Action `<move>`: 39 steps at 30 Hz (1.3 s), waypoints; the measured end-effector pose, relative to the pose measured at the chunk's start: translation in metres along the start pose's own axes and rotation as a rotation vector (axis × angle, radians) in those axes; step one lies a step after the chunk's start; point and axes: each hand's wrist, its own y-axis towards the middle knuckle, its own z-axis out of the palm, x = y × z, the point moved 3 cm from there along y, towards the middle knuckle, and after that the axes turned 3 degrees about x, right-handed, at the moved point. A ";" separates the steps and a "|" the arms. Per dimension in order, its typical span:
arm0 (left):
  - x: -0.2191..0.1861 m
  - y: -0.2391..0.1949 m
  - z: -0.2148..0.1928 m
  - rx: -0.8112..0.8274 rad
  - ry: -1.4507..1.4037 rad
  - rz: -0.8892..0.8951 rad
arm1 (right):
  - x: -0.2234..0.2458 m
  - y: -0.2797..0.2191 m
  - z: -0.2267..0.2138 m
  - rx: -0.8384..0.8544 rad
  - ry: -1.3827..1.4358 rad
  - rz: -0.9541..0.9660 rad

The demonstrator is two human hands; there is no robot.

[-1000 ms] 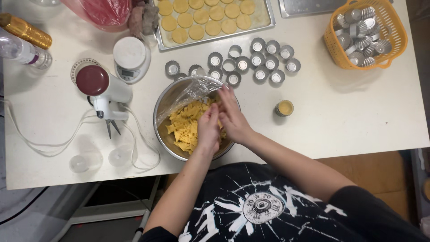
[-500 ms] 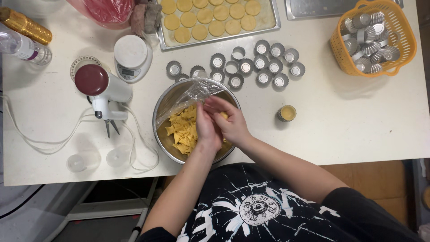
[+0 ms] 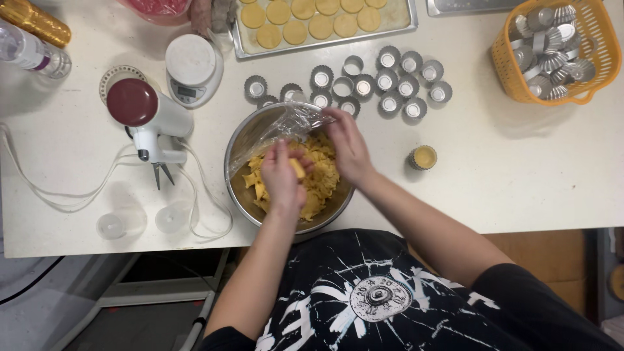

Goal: The person takes portions of yellow dough from a bowl, rolls them into balls, and presses them into small metal tartlet molds to form shells. The finished shells are placed on the table next to other prepared molds.

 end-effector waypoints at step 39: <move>0.040 0.000 -0.018 -0.019 -0.166 -0.274 | 0.023 -0.065 0.033 0.281 -0.328 -0.287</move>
